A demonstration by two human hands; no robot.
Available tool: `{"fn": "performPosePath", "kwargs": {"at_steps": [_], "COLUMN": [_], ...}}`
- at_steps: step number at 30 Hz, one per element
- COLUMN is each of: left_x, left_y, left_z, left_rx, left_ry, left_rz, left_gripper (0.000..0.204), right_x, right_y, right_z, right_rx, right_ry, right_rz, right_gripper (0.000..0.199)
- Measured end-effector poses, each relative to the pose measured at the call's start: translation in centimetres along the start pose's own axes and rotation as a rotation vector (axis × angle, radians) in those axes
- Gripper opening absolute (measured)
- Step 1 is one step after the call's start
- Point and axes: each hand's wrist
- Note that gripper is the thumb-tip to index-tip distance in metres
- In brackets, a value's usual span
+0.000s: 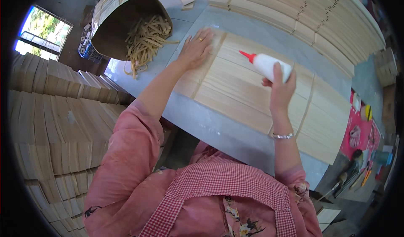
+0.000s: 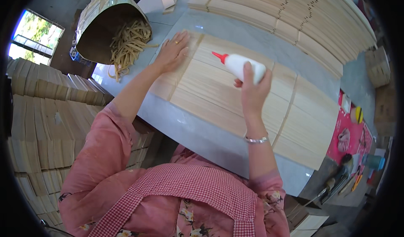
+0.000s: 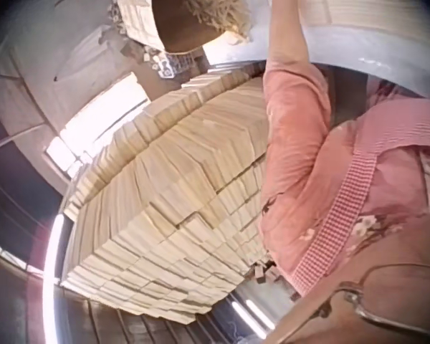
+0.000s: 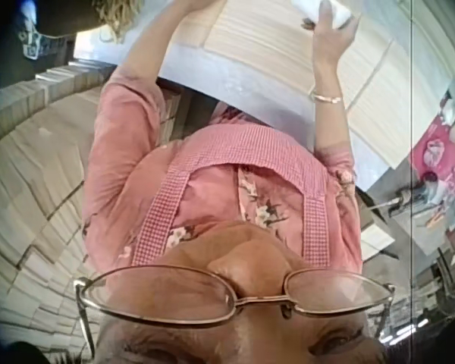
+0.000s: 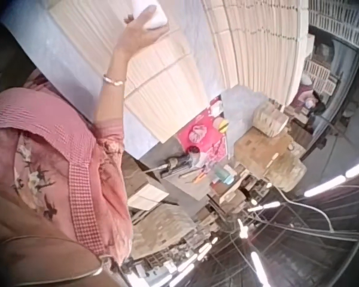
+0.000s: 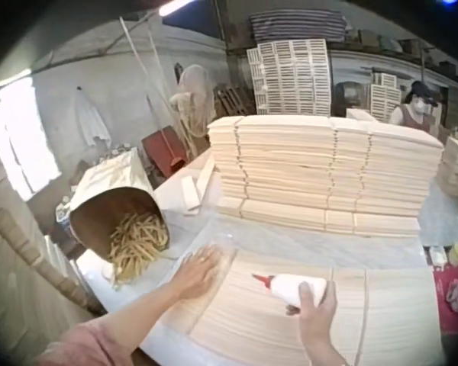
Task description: Assemble wooden frames using a glue bottle and a pneumatic stapler gun.
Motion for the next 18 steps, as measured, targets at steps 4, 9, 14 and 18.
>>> {"fn": "performPosePath", "kwargs": {"at_steps": [4,9,14,18], "left_x": [-0.4,-0.3,-0.1,-0.2], "left_y": [0.9,1.3,1.5,1.7], "left_z": [-2.6,-2.1,-2.2,-2.2], "left_rx": [-0.006,0.056,0.058,0.053], "left_ry": [-0.054,-0.084,-0.089,-0.095], "left_rz": [-0.025,0.028,0.061,0.070], "left_gripper": [0.053,0.049,0.048,0.048], "right_x": [-5.0,-7.7,-8.1,-6.8], "right_y": [5.8,9.6,10.5,9.9], "right_z": [2.3,4.0,5.4,5.8], "right_rx": [0.027,0.120,0.230,0.354], "right_ry": [0.008,0.011,-0.053,-0.145], "right_rz": [0.003,0.060,0.125,0.151], "right_gripper": [0.046,0.050,0.051,0.051]}}
Point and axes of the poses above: each hand's wrist, its own x-axis away from the middle knuckle, its own y-axis out of the palm, z = x × y, and after that the axes turned 7 degrees about y, right-handed
